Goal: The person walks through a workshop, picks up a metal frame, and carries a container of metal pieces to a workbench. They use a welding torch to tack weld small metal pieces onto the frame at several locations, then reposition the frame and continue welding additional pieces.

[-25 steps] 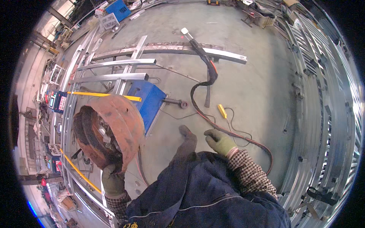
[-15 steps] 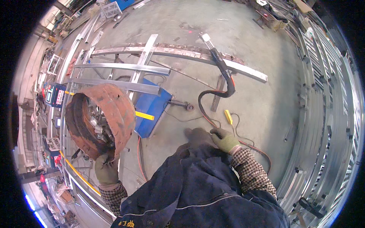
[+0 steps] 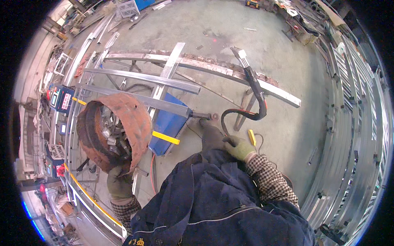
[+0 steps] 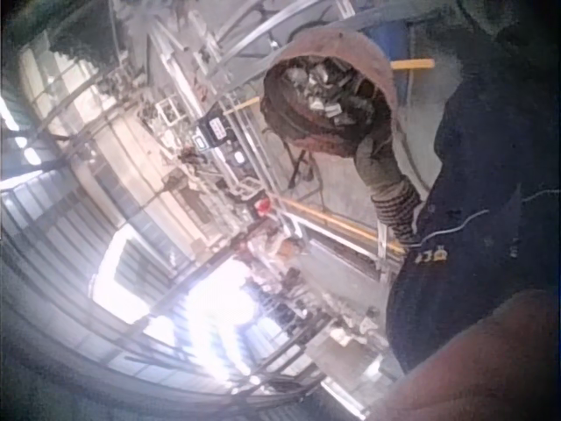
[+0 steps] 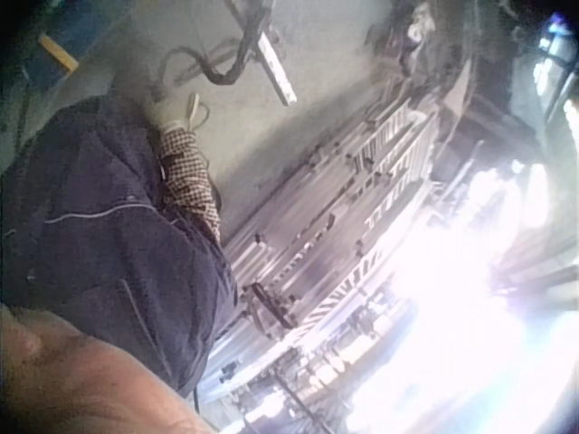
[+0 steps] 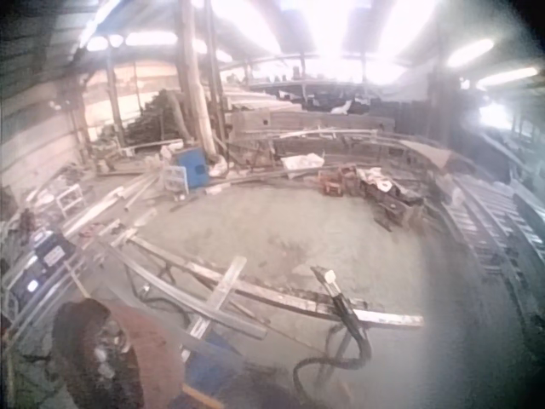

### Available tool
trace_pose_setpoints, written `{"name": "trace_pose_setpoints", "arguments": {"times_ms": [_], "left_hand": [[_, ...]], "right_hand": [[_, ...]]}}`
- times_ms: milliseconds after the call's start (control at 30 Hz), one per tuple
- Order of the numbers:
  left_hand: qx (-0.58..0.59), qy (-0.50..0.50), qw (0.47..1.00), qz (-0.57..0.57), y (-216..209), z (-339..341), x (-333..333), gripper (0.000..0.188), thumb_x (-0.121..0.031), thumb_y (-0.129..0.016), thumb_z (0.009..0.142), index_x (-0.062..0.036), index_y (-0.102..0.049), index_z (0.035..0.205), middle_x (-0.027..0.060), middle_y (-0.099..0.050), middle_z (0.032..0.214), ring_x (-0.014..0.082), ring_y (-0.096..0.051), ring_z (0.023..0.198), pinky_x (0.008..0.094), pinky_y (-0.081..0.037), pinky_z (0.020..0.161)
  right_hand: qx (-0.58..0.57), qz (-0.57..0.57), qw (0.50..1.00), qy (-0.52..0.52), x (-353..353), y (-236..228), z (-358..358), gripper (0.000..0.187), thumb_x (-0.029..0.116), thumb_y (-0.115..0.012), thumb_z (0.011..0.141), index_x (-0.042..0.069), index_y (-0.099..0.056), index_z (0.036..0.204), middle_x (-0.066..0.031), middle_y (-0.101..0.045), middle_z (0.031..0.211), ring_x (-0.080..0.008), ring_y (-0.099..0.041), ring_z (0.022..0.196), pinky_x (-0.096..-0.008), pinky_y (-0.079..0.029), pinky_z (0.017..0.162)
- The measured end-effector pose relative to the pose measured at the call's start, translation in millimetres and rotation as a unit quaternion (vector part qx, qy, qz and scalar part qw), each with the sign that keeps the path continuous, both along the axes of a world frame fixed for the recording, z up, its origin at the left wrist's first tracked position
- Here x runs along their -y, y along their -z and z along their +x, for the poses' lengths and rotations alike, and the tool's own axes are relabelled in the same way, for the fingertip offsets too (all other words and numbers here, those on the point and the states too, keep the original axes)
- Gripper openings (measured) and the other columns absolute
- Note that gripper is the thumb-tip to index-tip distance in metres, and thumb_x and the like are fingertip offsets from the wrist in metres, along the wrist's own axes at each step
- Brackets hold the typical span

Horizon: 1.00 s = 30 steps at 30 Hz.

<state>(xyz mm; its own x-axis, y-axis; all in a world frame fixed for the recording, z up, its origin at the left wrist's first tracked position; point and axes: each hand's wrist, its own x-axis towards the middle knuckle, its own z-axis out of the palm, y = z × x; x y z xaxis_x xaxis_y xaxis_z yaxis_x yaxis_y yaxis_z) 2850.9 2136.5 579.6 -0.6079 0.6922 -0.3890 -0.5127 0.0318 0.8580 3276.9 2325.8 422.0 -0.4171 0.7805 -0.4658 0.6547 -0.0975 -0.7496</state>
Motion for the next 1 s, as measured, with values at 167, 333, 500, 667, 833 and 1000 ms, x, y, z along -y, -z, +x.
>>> {"name": "trace_pose_setpoints", "arguments": {"times_ms": [167,333,500,667,833,1000], "left_hand": [[0.008,0.005,0.999,0.044,4.7,-8.9,-0.4,0.063,-0.012,-0.066,0.089,-0.0001,-0.054,0.15,0.0165,-0.067,0.14,0.0319,-0.07,0.121,0.0457,-0.061,0.104],[0.0,-0.025,1.0,-0.004,1.3,-14.2,-7.8,0.054,-0.012,-0.069,0.087,0.0047,-0.063,0.138,0.0174,-0.071,0.133,0.0321,-0.071,0.12,0.0451,-0.059,0.104],[0.006,-0.003,1.0,0.013,1.9,-14.0,-21.4,0.036,-0.015,-0.068,0.088,0.0066,-0.073,0.117,0.018,-0.076,0.118,0.032,-0.074,0.109,0.0447,-0.06,0.1],[0.034,-0.024,0.999,-0.016,7.7,-17.9,-34.4,0.032,-0.014,-0.067,0.088,0.0069,-0.073,0.112,0.019,-0.076,0.113,0.0318,-0.074,0.105,0.0447,-0.06,0.099],[0.047,0.007,0.999,0.003,10.4,-22.9,-51.6,0.029,-0.013,-0.066,0.088,0.0066,-0.073,0.108,0.0197,-0.076,0.115,0.0326,-0.074,0.105,0.0454,-0.06,0.099],[0.028,-0.042,0.999,-0.011,9.2,-25.3,-75.6,0.029,-0.012,-0.066,0.088,0.0055,-0.072,0.11,0.0177,-0.075,0.116,0.0326,-0.075,0.103,0.0456,-0.063,0.094]], "right_hand": [[-0.006,-0.005,1.0,-0.014,-19.1,1.0,-19.6,0.044,0.036,-0.064,0.103,0.006,-0.07,0.134,-0.0191,-0.072,0.132,-0.0335,-0.069,0.124,-0.0407,-0.051,0.109],[0.064,0.014,0.996,-0.068,-28.5,-1.8,-26.4,0.045,0.038,-0.063,0.104,0.009,-0.069,0.138,-0.0149,-0.072,0.135,-0.0287,-0.067,0.128,-0.0386,-0.05,0.112],[0.057,-0.013,0.997,-0.057,-23.4,-7.7,-12.0,0.047,0.04,-0.062,0.104,0.007,-0.068,0.137,-0.0178,-0.072,0.133,-0.0331,-0.067,0.127,-0.0403,-0.05,0.111],[0.064,-0.035,0.996,-0.054,-29.3,-17.3,1.2,0.048,0.04,-0.062,0.103,0.009,-0.068,0.138,-0.018,-0.071,0.136,-0.0359,-0.065,0.13,-0.0419,-0.049,0.114],[0.043,-0.011,0.999,-0.03,-45.9,-32.3,6.4,0.042,0.036,-0.062,0.102,0.008,-0.071,0.133,-0.0162,-0.074,0.131,-0.0355,-0.068,0.125,-0.0428,-0.051,0.11],[0.04,0.033,0.999,-0.003,-89.1,-46.4,6.8,0.037,0.032,-0.064,0.102,0.007,-0.073,0.129,-0.0169,-0.076,0.125,-0.0342,-0.072,0.118,-0.0418,-0.055,0.104]]}}
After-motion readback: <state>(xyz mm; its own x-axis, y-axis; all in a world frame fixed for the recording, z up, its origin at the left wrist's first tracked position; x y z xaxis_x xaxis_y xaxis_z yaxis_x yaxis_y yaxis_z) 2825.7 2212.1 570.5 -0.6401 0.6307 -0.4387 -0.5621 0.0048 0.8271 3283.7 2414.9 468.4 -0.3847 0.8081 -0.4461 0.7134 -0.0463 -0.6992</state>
